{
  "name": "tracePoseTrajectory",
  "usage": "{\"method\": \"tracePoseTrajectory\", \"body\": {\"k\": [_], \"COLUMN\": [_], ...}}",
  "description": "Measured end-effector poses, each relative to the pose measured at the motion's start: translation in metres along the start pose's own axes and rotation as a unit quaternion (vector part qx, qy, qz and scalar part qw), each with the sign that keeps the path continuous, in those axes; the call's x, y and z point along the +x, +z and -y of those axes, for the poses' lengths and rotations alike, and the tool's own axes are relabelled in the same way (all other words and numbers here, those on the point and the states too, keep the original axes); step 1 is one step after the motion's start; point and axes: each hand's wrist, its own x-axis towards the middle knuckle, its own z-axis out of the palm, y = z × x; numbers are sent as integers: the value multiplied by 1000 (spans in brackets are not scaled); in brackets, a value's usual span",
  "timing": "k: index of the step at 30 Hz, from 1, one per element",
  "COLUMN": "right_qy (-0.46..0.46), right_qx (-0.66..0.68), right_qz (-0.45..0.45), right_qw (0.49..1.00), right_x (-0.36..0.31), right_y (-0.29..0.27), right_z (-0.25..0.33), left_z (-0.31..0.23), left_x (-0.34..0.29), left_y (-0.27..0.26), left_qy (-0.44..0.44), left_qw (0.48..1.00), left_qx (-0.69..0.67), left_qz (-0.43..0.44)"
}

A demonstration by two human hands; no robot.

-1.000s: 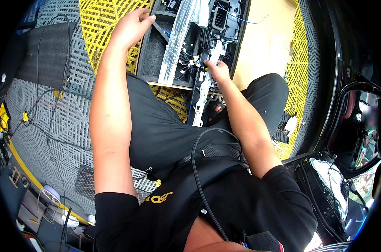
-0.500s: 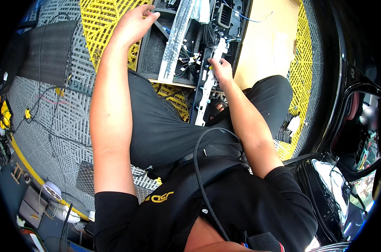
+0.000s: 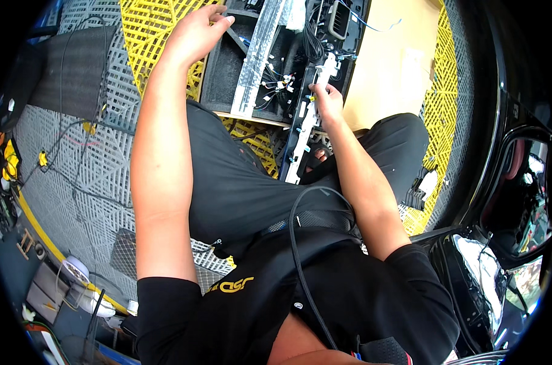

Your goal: The person assembles a car dashboard component by connecting internal wiring harnesses, snapping plastic trim pieces into place, and using a power drill to secure screws into the assembly while sitting on a garage floor.

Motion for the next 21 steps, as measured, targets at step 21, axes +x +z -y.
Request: {"method": "tracePoseTrajectory", "body": {"k": [21], "right_qy": [-244], "right_qx": [-4], "right_qz": [-133], "right_qw": [961], "right_x": [-54], "right_y": [-27], "right_z": [62], "left_z": [-35], "left_x": [0], "left_y": [3], "left_qy": [-14], "left_qw": [1000], "left_qx": [-1], "left_qz": [12]}}
